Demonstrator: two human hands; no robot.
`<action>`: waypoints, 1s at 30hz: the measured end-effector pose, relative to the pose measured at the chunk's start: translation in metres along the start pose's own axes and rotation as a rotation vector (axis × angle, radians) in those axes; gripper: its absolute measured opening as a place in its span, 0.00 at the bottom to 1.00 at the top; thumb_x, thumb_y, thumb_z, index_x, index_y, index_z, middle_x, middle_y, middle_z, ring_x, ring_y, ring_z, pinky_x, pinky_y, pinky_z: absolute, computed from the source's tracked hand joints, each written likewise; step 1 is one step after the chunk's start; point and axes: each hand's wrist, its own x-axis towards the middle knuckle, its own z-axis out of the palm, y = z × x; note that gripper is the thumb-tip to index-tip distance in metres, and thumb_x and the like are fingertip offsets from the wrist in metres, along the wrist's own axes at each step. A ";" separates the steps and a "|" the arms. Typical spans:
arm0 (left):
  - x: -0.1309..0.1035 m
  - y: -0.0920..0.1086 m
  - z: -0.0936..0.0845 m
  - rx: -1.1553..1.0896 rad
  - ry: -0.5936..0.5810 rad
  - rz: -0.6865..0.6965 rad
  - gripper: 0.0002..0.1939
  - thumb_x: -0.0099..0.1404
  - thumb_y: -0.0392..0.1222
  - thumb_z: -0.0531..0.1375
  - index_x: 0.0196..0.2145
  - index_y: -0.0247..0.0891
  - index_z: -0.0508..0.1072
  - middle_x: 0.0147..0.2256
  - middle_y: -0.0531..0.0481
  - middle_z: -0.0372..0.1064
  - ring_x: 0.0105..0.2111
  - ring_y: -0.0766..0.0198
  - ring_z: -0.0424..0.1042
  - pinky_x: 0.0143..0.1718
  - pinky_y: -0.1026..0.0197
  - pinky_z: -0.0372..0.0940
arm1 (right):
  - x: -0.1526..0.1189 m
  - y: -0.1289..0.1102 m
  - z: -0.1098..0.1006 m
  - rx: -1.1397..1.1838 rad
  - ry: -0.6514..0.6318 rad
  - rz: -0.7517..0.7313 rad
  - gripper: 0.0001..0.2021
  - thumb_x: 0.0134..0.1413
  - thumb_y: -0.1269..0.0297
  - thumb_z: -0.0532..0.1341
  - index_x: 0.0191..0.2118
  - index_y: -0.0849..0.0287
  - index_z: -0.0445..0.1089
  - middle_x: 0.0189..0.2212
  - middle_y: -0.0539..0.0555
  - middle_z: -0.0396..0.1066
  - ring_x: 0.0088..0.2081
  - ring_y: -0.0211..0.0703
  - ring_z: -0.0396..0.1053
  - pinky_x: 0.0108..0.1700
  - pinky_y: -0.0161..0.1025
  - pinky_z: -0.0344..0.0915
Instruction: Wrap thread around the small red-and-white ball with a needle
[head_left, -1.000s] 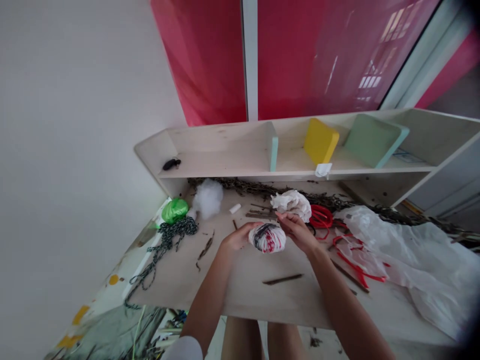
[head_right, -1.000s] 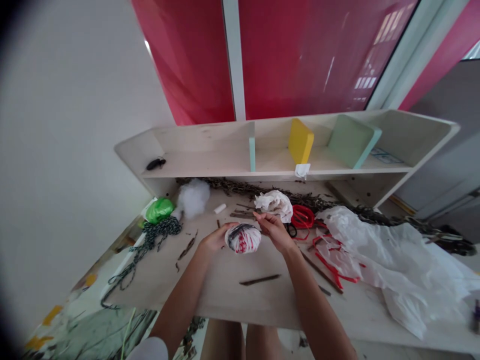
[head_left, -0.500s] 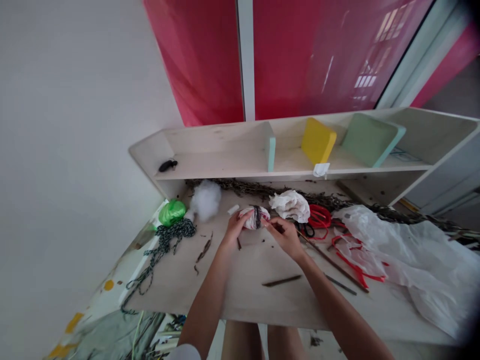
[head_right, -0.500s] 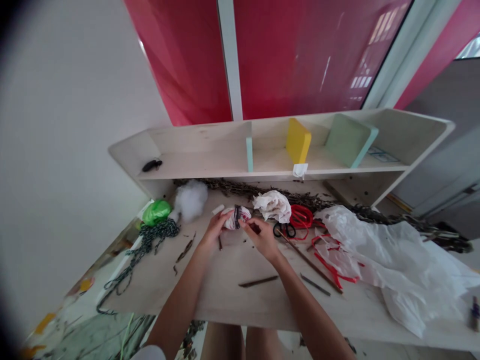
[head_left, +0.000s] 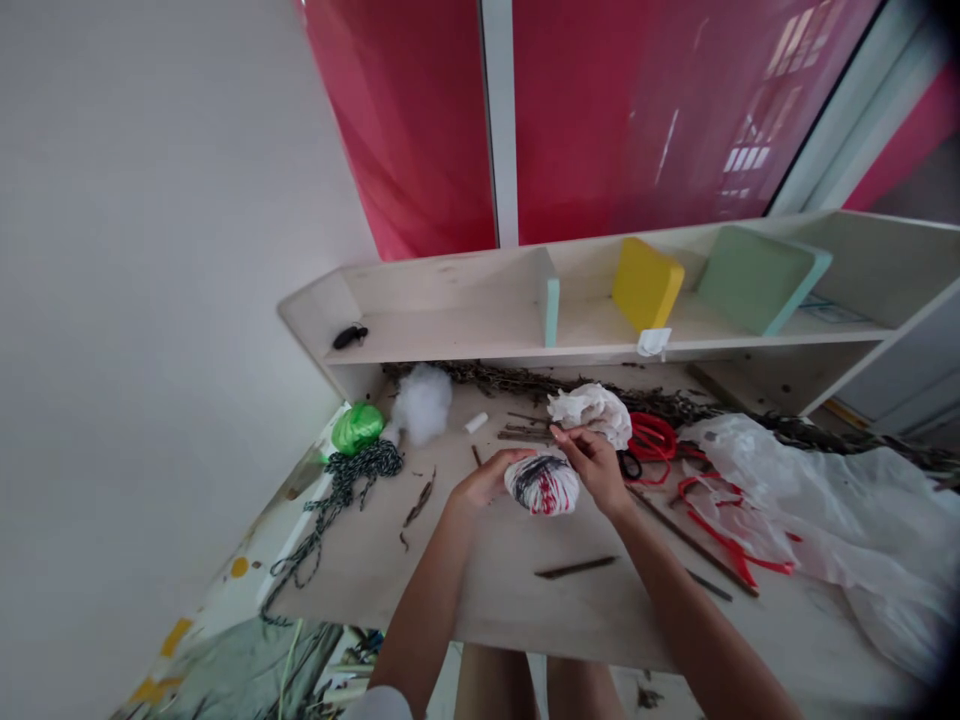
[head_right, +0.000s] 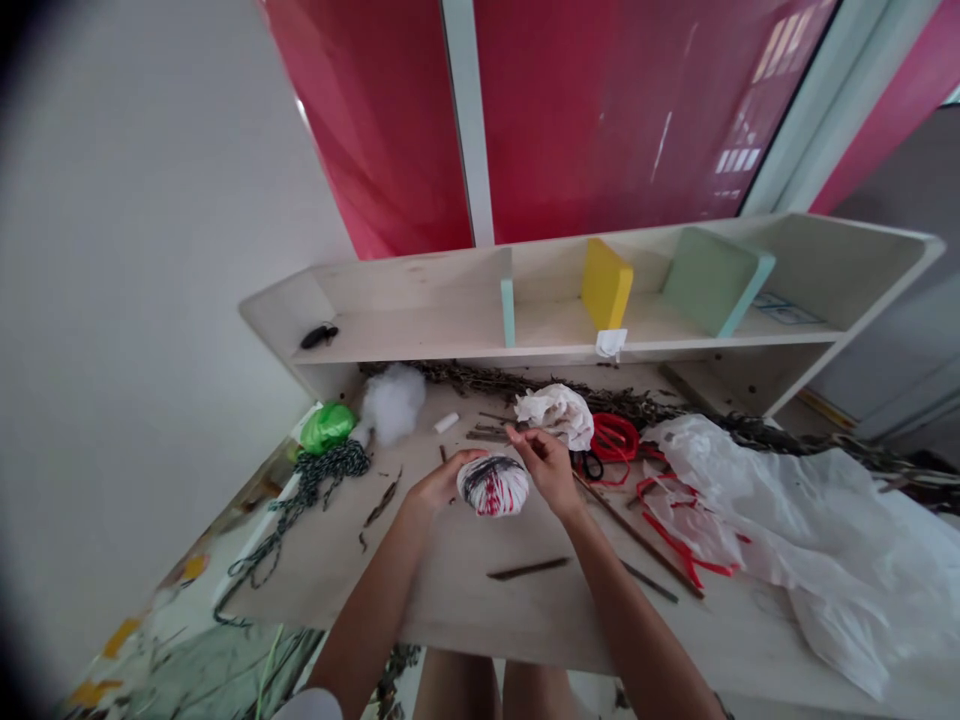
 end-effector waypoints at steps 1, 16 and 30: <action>0.001 0.000 -0.002 -0.045 0.020 0.010 0.09 0.55 0.43 0.62 0.32 0.35 0.76 0.29 0.48 0.74 0.32 0.59 0.71 0.41 0.57 0.63 | 0.001 0.002 0.002 -0.013 0.000 -0.004 0.23 0.43 0.41 0.64 0.24 0.59 0.66 0.18 0.48 0.57 0.21 0.33 0.50 0.23 0.35 0.49; 0.004 0.022 -0.005 -0.557 0.250 0.093 0.22 0.67 0.53 0.49 0.46 0.33 0.70 0.30 0.44 0.74 0.27 0.65 0.73 0.34 0.63 0.67 | -0.009 0.009 0.013 -0.278 -0.139 -0.158 0.20 0.52 0.45 0.58 0.27 0.61 0.71 0.19 0.50 0.61 0.22 0.35 0.55 0.24 0.35 0.51; 0.013 0.009 -0.006 -0.316 0.337 0.270 0.18 0.57 0.40 0.63 0.47 0.44 0.70 0.38 0.51 0.74 0.30 0.66 0.73 0.36 0.61 0.67 | -0.008 -0.004 0.001 0.069 -0.382 0.219 0.22 0.45 0.44 0.64 0.28 0.61 0.69 0.16 0.43 0.50 0.19 0.29 0.43 0.22 0.33 0.39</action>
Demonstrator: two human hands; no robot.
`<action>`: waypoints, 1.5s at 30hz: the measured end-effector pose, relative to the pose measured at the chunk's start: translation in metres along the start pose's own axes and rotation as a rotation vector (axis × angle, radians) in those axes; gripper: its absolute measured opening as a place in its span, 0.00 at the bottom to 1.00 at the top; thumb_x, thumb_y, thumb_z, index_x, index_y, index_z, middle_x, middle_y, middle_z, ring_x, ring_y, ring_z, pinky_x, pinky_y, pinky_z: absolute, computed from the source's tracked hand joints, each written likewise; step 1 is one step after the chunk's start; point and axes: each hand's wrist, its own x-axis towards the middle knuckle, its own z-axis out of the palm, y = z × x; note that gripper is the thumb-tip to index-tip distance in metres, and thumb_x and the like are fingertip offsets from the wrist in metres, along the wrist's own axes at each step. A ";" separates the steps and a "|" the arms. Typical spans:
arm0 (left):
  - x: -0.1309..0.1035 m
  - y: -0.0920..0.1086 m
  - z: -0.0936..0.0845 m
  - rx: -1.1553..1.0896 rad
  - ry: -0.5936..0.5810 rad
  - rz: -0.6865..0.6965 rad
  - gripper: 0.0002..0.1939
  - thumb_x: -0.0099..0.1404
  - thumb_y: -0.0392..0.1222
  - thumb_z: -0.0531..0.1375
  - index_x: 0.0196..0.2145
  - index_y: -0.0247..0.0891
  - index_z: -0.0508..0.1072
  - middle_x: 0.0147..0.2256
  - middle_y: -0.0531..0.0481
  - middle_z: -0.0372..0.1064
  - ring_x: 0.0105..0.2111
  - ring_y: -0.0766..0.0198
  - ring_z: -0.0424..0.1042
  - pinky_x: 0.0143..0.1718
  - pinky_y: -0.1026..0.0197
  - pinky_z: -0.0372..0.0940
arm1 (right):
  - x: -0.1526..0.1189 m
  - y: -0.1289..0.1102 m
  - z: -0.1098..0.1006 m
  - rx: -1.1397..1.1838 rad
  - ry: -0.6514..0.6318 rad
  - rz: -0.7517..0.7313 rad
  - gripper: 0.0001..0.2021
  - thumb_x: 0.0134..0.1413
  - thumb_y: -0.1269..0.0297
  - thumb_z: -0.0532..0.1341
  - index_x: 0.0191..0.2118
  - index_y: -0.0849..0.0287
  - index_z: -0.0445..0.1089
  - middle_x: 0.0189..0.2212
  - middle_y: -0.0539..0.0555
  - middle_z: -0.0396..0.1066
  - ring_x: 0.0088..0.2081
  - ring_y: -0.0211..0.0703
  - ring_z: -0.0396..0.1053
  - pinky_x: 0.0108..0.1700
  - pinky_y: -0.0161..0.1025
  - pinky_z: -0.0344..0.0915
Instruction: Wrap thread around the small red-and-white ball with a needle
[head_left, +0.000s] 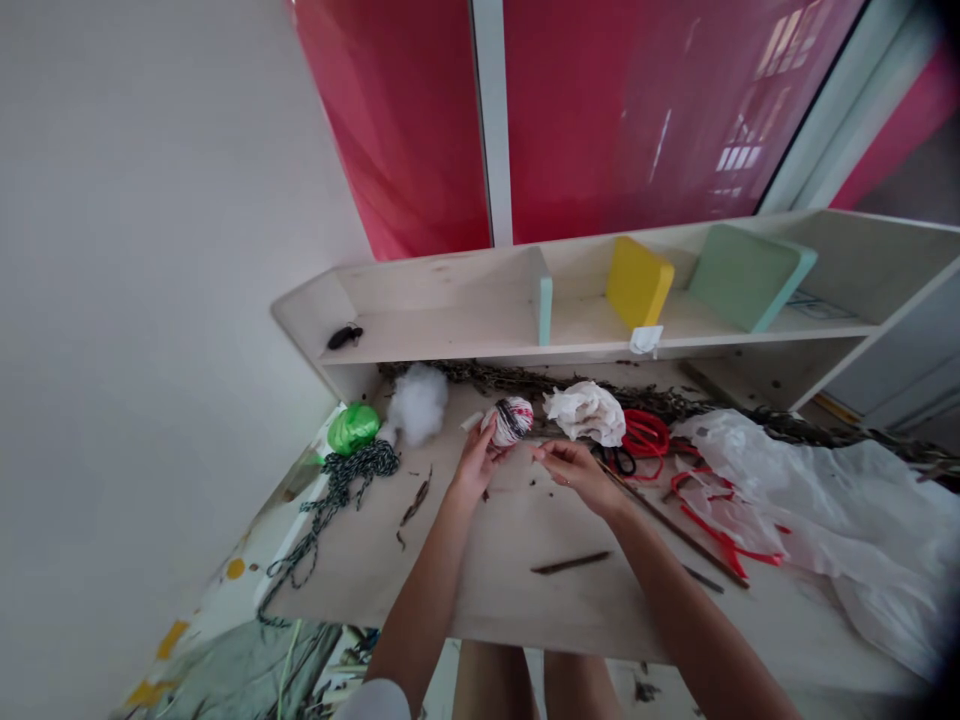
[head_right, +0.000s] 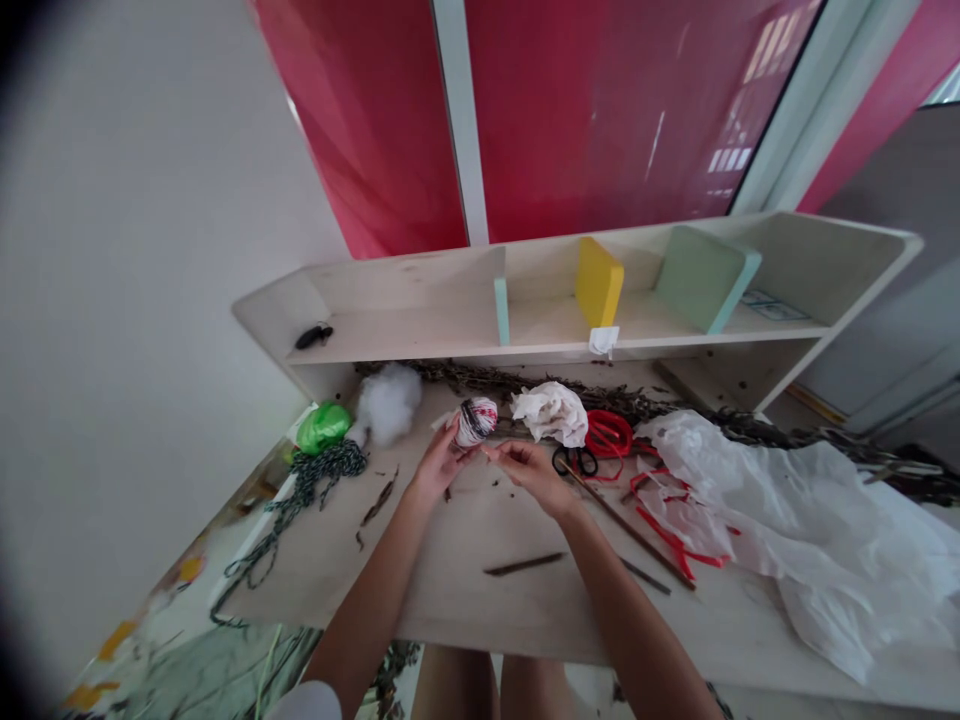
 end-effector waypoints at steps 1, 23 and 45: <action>-0.001 0.002 0.000 -0.027 0.007 -0.028 0.16 0.58 0.41 0.63 0.45 0.43 0.70 0.36 0.51 0.74 0.30 0.65 0.73 0.35 0.61 0.67 | 0.000 0.000 0.000 0.025 0.001 0.003 0.21 0.44 0.44 0.64 0.27 0.61 0.68 0.15 0.42 0.49 0.19 0.29 0.43 0.22 0.33 0.39; -0.006 0.023 -0.007 -0.492 -0.020 -0.102 0.24 0.65 0.57 0.47 0.38 0.35 0.72 0.30 0.46 0.70 0.21 0.70 0.64 0.34 0.60 0.68 | -0.011 -0.027 -0.064 0.798 0.288 -0.264 0.13 0.58 0.63 0.59 0.26 0.55 0.56 0.16 0.43 0.45 0.16 0.33 0.40 0.14 0.30 0.46; -0.006 0.015 0.006 -0.099 0.022 0.038 0.18 0.60 0.52 0.55 0.45 0.43 0.70 0.36 0.48 0.72 0.27 0.65 0.68 0.31 0.62 0.64 | 0.007 0.002 -0.009 0.121 0.219 -0.264 0.23 0.39 0.54 0.70 0.42 0.53 0.64 0.47 0.55 0.69 0.50 0.46 0.66 0.50 0.46 0.66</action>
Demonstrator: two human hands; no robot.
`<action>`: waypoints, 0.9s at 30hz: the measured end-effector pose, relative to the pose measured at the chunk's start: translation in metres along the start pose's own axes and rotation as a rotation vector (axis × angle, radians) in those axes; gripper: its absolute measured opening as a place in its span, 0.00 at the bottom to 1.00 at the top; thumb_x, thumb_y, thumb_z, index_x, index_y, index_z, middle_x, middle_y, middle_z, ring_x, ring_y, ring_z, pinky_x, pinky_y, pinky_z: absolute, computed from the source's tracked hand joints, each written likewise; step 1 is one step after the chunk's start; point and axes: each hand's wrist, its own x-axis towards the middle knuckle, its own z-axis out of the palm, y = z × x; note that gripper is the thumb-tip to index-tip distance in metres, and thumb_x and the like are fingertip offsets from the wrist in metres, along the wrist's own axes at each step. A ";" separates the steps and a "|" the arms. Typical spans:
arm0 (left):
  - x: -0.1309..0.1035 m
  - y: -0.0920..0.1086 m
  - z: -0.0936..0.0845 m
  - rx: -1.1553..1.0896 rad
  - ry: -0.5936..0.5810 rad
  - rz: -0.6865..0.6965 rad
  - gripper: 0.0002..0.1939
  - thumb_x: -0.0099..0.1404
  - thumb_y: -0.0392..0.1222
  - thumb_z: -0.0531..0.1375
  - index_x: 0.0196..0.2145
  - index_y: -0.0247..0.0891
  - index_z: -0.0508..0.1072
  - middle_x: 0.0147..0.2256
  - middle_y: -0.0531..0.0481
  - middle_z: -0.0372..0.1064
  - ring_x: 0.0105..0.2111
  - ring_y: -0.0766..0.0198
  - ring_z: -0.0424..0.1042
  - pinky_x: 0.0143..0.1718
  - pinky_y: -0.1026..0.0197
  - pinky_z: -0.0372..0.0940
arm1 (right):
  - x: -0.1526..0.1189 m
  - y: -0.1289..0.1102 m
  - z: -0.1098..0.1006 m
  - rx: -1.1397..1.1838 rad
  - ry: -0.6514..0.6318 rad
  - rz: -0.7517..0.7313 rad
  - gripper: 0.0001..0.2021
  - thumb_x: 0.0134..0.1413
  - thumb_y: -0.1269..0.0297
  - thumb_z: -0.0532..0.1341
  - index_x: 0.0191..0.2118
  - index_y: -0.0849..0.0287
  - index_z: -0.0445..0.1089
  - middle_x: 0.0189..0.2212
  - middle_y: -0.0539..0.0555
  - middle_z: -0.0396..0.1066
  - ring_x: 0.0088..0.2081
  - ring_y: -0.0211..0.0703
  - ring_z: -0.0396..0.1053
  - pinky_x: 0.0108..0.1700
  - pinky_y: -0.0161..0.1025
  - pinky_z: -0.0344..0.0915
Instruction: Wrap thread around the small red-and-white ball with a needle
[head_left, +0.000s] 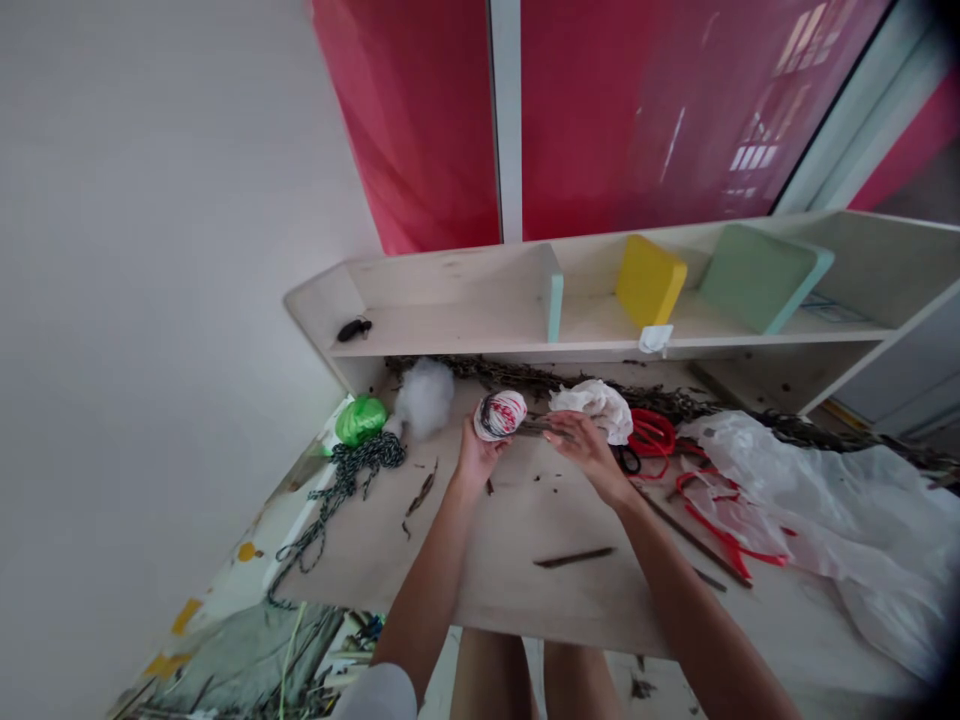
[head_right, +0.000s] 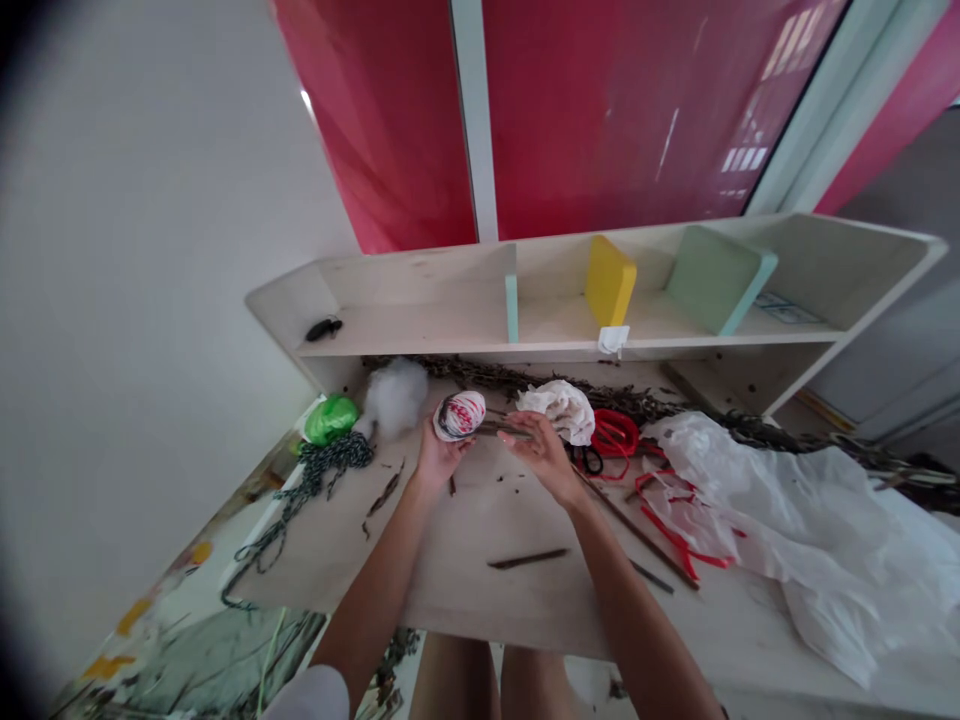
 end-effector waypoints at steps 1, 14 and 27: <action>0.000 -0.002 0.002 0.022 -0.009 0.012 0.18 0.60 0.50 0.55 0.46 0.43 0.70 0.38 0.48 0.72 0.28 0.65 0.69 0.30 0.63 0.64 | -0.002 0.000 0.003 -0.019 -0.035 0.026 0.24 0.40 0.54 0.70 0.43 0.53 0.63 0.47 0.56 0.69 0.49 0.46 0.67 0.49 0.46 0.66; 0.006 -0.019 0.005 0.224 0.048 0.025 0.18 0.59 0.48 0.58 0.46 0.40 0.73 0.38 0.50 0.75 0.31 0.65 0.72 0.28 0.67 0.62 | -0.006 -0.008 0.002 -0.103 -0.201 0.161 0.21 0.50 0.43 0.61 0.26 0.59 0.64 0.16 0.44 0.54 0.18 0.30 0.49 0.21 0.33 0.47; 0.010 -0.019 0.001 0.157 0.101 -0.024 0.17 0.60 0.51 0.58 0.43 0.40 0.72 0.34 0.49 0.74 0.31 0.63 0.73 0.34 0.62 0.67 | -0.006 -0.026 -0.011 -0.089 -0.181 0.210 0.22 0.46 0.42 0.62 0.28 0.60 0.71 0.15 0.42 0.43 0.18 0.30 0.39 0.22 0.35 0.40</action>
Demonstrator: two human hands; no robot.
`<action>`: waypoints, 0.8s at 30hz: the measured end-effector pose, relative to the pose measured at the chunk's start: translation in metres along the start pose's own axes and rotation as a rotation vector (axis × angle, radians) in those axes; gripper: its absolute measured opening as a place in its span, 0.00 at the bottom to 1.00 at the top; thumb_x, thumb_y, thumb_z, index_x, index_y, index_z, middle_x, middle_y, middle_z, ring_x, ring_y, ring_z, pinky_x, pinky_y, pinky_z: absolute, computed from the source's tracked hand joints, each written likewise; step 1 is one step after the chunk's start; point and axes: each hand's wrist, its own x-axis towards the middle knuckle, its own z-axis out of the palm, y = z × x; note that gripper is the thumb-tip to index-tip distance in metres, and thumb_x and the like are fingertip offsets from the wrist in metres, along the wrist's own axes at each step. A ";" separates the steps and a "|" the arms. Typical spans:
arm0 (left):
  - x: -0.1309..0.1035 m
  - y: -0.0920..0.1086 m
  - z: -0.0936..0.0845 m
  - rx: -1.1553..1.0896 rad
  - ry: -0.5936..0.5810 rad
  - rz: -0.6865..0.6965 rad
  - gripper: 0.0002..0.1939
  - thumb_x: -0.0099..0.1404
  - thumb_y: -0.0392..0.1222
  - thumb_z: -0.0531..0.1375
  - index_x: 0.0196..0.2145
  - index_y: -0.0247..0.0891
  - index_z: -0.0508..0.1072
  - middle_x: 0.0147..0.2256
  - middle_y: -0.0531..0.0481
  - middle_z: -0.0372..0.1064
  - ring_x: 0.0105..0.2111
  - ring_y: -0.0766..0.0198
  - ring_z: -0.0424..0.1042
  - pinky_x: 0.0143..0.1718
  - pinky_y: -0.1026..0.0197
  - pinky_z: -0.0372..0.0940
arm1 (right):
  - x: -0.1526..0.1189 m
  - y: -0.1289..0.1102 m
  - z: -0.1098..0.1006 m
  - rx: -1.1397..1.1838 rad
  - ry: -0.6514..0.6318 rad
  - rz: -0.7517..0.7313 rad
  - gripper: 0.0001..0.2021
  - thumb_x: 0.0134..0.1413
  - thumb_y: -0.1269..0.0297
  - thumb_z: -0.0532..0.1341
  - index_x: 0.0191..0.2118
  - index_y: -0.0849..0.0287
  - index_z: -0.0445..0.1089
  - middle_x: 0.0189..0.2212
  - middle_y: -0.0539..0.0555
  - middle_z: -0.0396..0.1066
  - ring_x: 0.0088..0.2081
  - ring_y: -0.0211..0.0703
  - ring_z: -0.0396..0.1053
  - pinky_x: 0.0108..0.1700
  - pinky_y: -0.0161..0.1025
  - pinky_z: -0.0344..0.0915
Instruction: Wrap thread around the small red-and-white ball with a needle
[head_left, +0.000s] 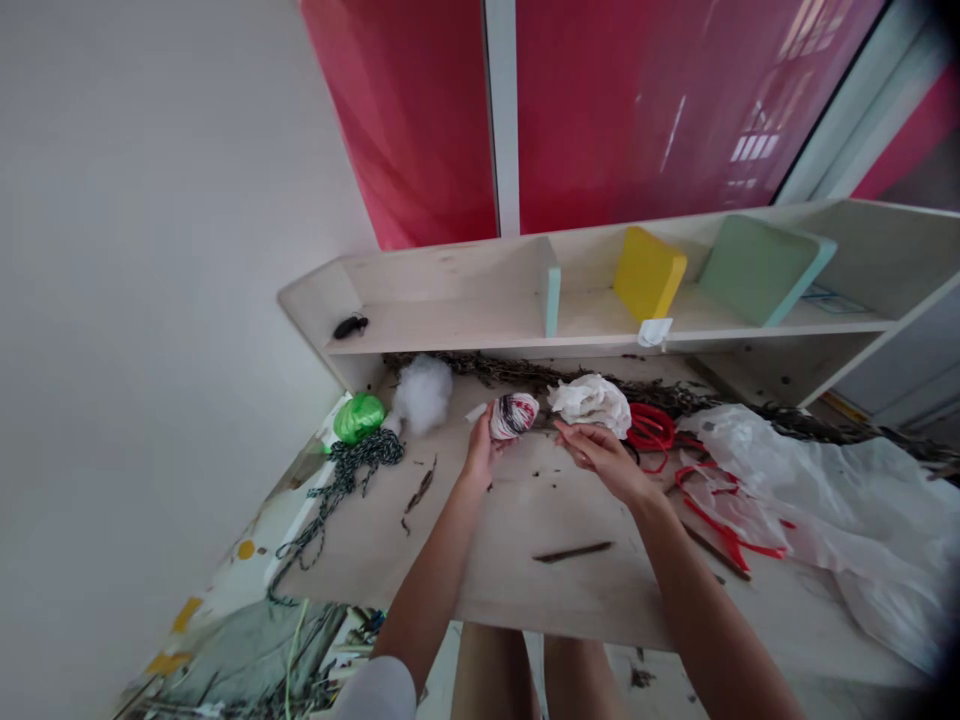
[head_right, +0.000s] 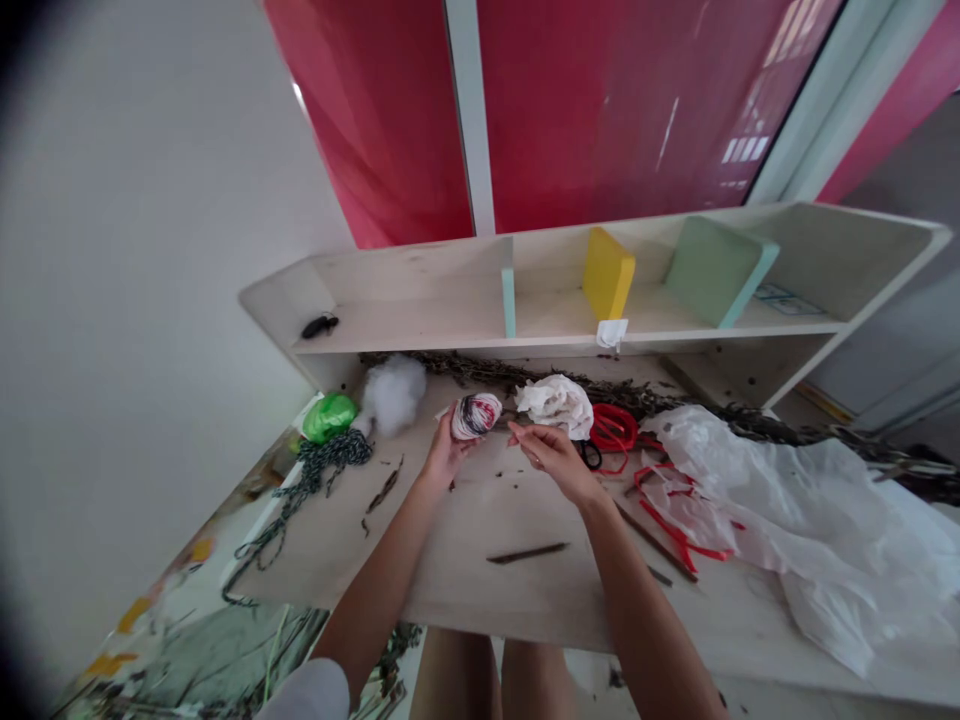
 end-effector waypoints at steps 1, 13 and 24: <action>-0.001 0.002 -0.001 -0.060 -0.019 -0.048 0.18 0.62 0.53 0.56 0.43 0.39 0.72 0.32 0.48 0.74 0.30 0.63 0.74 0.34 0.62 0.68 | -0.001 -0.002 0.002 -0.016 -0.012 0.000 0.22 0.46 0.42 0.62 0.28 0.60 0.72 0.15 0.42 0.43 0.18 0.30 0.39 0.22 0.35 0.40; -0.001 0.015 -0.011 -0.442 -0.048 -0.104 0.20 0.68 0.52 0.49 0.45 0.36 0.71 0.34 0.44 0.74 0.31 0.65 0.75 0.43 0.58 0.70 | 0.007 0.015 0.009 -0.393 0.012 -0.119 0.24 0.50 0.43 0.58 0.22 0.60 0.73 0.14 0.46 0.49 0.19 0.32 0.45 0.22 0.35 0.41; 0.000 -0.008 -0.003 0.421 0.042 0.509 0.25 0.51 0.50 0.67 0.45 0.39 0.71 0.47 0.43 0.71 0.48 0.56 0.69 0.53 0.53 0.61 | 0.001 0.002 0.009 -0.412 0.027 -0.153 0.25 0.50 0.41 0.57 0.26 0.62 0.74 0.17 0.48 0.57 0.21 0.33 0.51 0.23 0.34 0.47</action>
